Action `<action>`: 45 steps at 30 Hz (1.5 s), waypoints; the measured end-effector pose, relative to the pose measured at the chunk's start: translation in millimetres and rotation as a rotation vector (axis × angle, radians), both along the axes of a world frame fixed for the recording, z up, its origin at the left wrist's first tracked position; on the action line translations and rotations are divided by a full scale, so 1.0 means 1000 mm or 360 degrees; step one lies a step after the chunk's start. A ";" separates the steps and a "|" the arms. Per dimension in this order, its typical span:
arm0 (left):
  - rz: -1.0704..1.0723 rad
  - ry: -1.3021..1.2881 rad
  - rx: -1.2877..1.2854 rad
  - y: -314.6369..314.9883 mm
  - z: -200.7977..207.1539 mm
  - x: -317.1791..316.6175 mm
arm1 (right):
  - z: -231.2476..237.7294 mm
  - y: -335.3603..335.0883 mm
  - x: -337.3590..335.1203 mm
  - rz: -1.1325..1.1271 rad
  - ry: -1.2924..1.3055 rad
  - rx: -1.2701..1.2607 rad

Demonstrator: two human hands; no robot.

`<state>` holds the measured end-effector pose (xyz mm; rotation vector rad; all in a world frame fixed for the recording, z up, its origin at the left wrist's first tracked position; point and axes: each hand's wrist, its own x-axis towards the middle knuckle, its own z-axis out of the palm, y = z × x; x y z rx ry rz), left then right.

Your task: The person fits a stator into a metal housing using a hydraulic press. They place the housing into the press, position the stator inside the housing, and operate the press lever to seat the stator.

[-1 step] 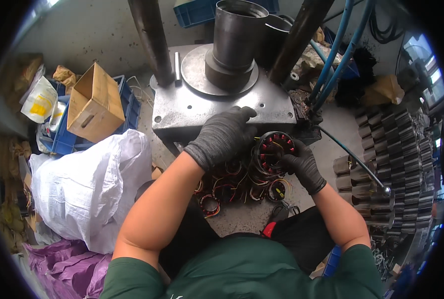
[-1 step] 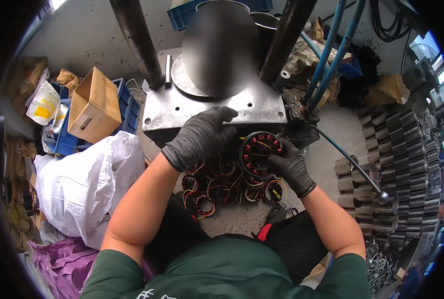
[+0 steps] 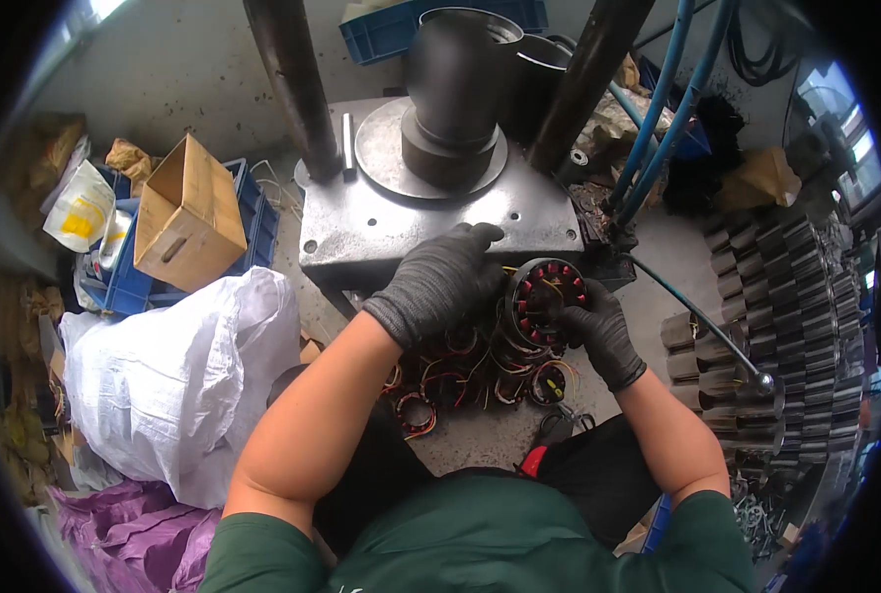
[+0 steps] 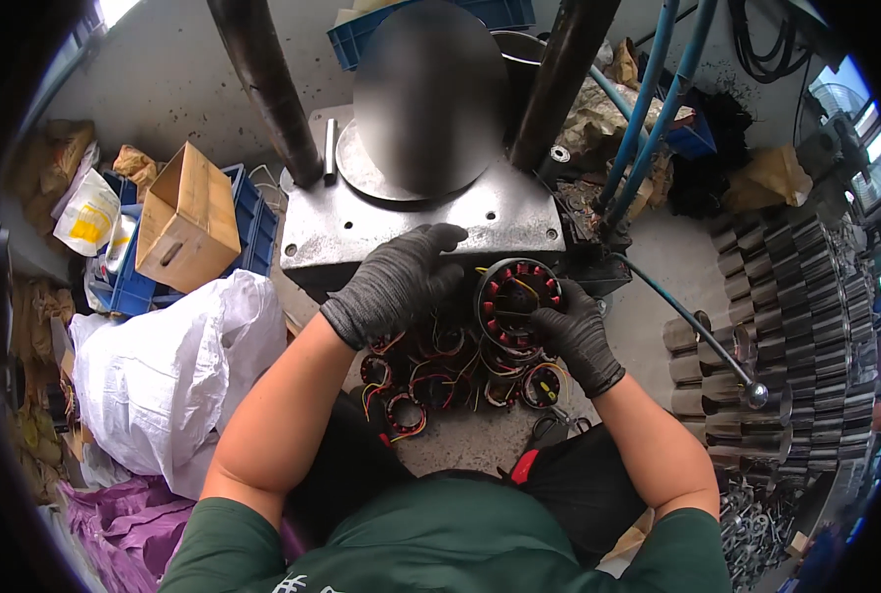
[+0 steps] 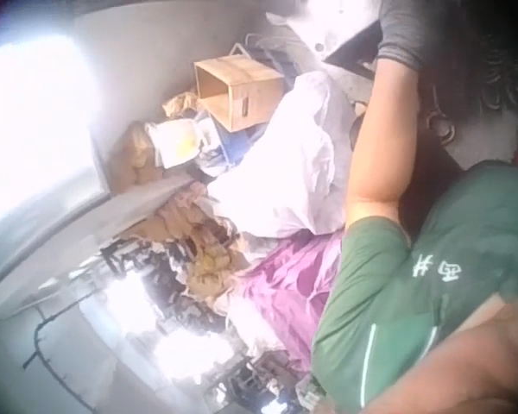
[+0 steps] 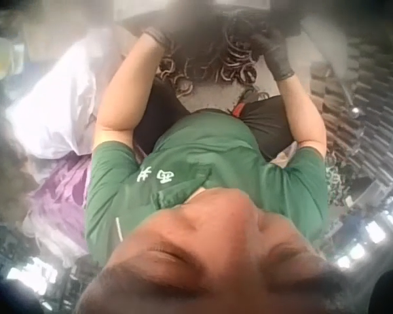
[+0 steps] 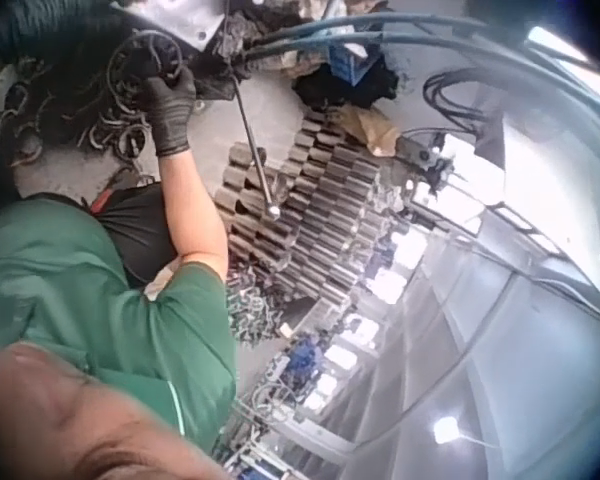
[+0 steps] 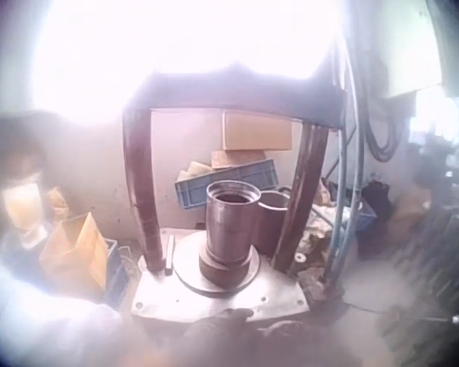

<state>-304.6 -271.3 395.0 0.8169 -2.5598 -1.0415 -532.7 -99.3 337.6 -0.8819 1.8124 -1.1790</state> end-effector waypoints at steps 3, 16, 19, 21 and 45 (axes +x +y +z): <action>-0.0174 0.0234 0.0490 0.001 -0.033 -0.001 | 0.034 -0.009 0.007 -0.0049 -0.0228 -0.0259; -0.0322 0.1184 0.1625 0.021 -0.010 -0.044 | 0.073 -0.004 -0.004 0.0019 -0.0630 -0.0365; -0.0299 0.1253 0.1680 0.023 -0.012 -0.047 | 0.075 -0.012 -0.008 0.0008 -0.0775 -0.0425; -0.0328 0.1261 0.1724 0.020 -0.017 -0.048 | 0.068 -0.016 -0.011 0.0004 -0.0894 -0.0520; -0.0179 0.1355 0.2129 0.021 0.001 -0.047 | 0.052 -0.008 -0.020 0.0014 -0.0363 -0.0657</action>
